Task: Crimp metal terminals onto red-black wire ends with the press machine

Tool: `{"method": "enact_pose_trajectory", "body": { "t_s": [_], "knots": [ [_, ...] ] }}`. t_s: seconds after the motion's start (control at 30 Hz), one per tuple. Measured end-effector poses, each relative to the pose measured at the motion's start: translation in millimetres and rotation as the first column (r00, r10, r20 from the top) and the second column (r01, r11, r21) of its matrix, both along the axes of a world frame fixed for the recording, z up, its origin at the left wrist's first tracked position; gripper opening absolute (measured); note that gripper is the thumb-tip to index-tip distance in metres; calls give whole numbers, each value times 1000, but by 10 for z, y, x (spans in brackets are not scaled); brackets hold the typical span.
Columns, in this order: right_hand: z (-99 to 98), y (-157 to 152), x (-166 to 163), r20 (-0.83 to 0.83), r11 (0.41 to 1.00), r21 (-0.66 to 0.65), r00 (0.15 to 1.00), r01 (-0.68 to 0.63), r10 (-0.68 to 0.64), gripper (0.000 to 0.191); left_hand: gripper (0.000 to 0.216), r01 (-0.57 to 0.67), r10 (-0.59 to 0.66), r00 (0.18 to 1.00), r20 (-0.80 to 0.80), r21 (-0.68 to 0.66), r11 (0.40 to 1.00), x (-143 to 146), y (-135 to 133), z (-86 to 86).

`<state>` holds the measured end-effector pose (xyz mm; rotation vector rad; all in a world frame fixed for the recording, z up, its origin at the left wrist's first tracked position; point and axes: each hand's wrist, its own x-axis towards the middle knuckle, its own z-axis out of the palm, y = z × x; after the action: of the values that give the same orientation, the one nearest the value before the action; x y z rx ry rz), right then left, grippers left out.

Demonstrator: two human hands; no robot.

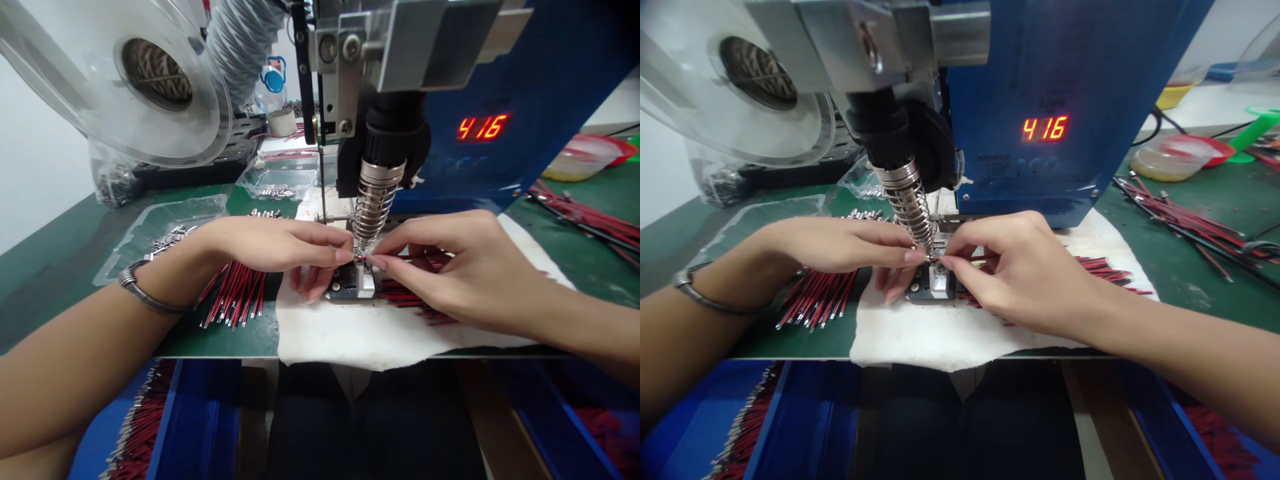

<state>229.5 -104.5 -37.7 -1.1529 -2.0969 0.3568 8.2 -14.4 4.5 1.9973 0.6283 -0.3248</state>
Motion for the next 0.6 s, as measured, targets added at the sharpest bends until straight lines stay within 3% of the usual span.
{"method": "enact_pose_trajectory", "body": {
  "t_s": [0.27,0.47,0.6],
  "knots": [
    [4,18,9,31,998,50,999,-29,28,10,42,22,-22,1000,-3,-46,999,5,29,-4],
    [30,78,96,151,974,123,974,-190,170,16,42,55,-53,998,35,-44,998,-3,45,-9],
    [17,130,143,241,957,171,952,-234,189,20,36,59,-57,998,32,-52,997,0,48,-15]
  ]
}}
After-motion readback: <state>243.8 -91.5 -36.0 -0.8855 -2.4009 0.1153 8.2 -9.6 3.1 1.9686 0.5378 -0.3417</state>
